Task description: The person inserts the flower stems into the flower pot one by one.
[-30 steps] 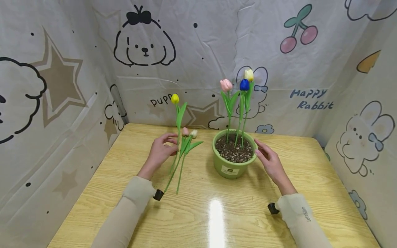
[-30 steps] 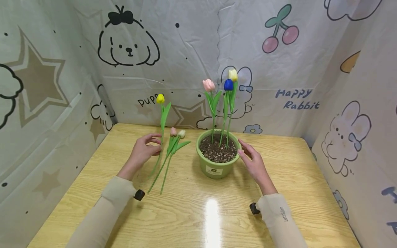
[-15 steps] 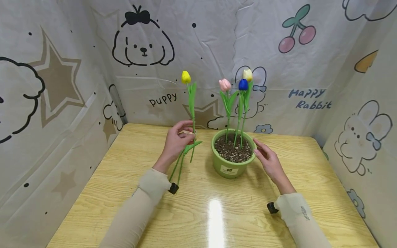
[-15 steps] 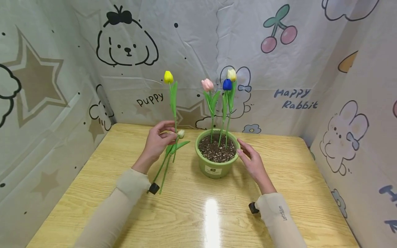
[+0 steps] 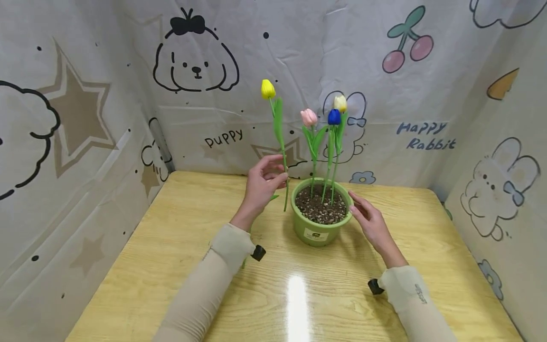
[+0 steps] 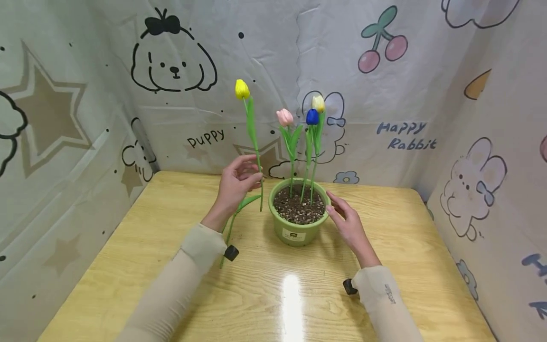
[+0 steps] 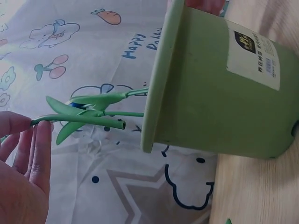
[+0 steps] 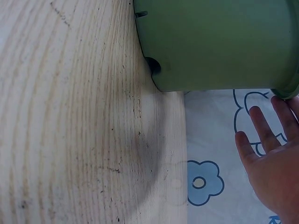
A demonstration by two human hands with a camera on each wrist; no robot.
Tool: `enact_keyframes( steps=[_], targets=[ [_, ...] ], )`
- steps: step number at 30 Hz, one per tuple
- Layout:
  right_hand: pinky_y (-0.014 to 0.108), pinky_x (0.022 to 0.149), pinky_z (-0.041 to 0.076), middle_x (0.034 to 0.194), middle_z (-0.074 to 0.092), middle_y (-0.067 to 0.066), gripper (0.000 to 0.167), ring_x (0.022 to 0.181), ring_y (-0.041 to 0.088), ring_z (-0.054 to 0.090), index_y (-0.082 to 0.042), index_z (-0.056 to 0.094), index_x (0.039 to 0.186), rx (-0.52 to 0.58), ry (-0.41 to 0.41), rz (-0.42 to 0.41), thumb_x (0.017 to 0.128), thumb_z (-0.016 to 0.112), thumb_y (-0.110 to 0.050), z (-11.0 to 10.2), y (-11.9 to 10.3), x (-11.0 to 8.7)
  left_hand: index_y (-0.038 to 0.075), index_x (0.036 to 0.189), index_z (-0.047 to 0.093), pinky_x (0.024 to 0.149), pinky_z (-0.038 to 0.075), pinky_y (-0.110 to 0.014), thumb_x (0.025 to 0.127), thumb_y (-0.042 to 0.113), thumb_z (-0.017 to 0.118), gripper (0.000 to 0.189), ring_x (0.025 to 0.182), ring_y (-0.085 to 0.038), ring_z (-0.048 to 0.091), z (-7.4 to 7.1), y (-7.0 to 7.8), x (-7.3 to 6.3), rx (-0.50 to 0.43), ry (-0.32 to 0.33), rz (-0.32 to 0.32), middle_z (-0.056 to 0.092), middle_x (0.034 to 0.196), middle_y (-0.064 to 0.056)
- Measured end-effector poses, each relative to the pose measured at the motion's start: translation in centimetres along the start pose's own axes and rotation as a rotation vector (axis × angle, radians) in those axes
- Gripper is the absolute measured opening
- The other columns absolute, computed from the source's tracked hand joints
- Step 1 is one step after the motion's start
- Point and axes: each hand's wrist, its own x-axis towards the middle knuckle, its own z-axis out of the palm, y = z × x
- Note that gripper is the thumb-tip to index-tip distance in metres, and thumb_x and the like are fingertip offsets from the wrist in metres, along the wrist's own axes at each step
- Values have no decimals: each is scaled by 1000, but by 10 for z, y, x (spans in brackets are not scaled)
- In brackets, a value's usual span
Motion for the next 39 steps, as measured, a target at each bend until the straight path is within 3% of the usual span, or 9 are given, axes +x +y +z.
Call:
enact_keyframes(
  steps=[4, 10, 17, 19, 24, 26, 28, 34, 39],
  targets=[
    [3, 102, 40, 160, 44, 21, 51, 119, -12, 51, -8, 41, 158, -1, -16, 4, 111, 51, -22, 0, 3, 2, 3, 135, 62, 79, 66, -34, 91, -5, 72, 45, 84, -21, 71, 4, 1, 3, -4, 12, 17, 66, 104, -7],
    [3, 102, 40, 159, 44, 24, 51, 120, -10, 52, -7, 41, 158, -12, -5, 8, 111, 50, -23, -5, 0, 1, 5, 137, 62, 79, 65, -33, 93, -4, 72, 46, 88, -28, 71, 16, 1, 15, -28, 22, 35, 65, 115, -23],
    [3, 101, 41, 158, 45, 23, 51, 134, 27, 55, -9, 41, 159, -43, -10, 15, 111, 50, -24, -8, -2, 0, 2, 137, 61, 78, 65, -33, 94, -6, 70, 45, 82, -10, 68, 30, -4, 24, -76, 21, 53, 61, 120, -31],
    [3, 100, 41, 159, 45, 22, 51, 133, 23, 55, -9, 41, 159, -46, -9, 15, 111, 50, -24, -8, -1, 1, 1, 137, 60, 78, 65, -33, 94, -6, 70, 45, 81, -9, 68, 34, -5, 26, -63, 17, 65, 61, 119, -32],
    [2, 101, 40, 160, 44, 22, 50, 121, -8, 52, -8, 42, 158, -32, -4, 2, 111, 50, -22, -7, 2, 2, 0, 136, 62, 77, 66, -40, 94, -5, 70, 43, 78, -11, 68, 39, -10, 29, -24, 18, 85, 65, 114, -24],
    [3, 102, 40, 160, 43, 22, 50, 119, -11, 51, -7, 42, 158, -21, -3, -5, 111, 50, -20, -6, 3, 3, 2, 136, 63, 77, 65, -44, 94, -4, 71, 43, 78, -13, 67, 39, -12, 29, -18, 19, 82, 65, 111, -19],
    [3, 102, 40, 160, 44, 22, 50, 122, -5, 54, -6, 42, 158, -16, -2, -10, 111, 50, -19, -4, 2, 3, 3, 135, 63, 78, 65, -45, 94, -3, 72, 43, 79, -14, 67, 40, -15, 29, -16, 18, 76, 65, 111, -17],
    [3, 102, 39, 160, 44, 19, 49, 135, 35, 53, -7, 42, 158, -24, -6, -8, 110, 50, -18, -2, -1, 1, 5, 136, 62, 77, 65, -32, 95, -2, 71, 43, 83, -17, 66, 40, -26, 28, 13, 10, 41, 64, 117, -25],
    [2, 102, 38, 160, 44, 18, 50, 136, 40, 51, -8, 42, 158, -32, -6, 5, 111, 50, -19, -2, -2, 0, 5, 136, 62, 78, 65, -29, 95, -3, 70, 42, 87, -23, 68, 43, -36, 28, 18, -1, 19, 64, 119, -27]
  ],
)
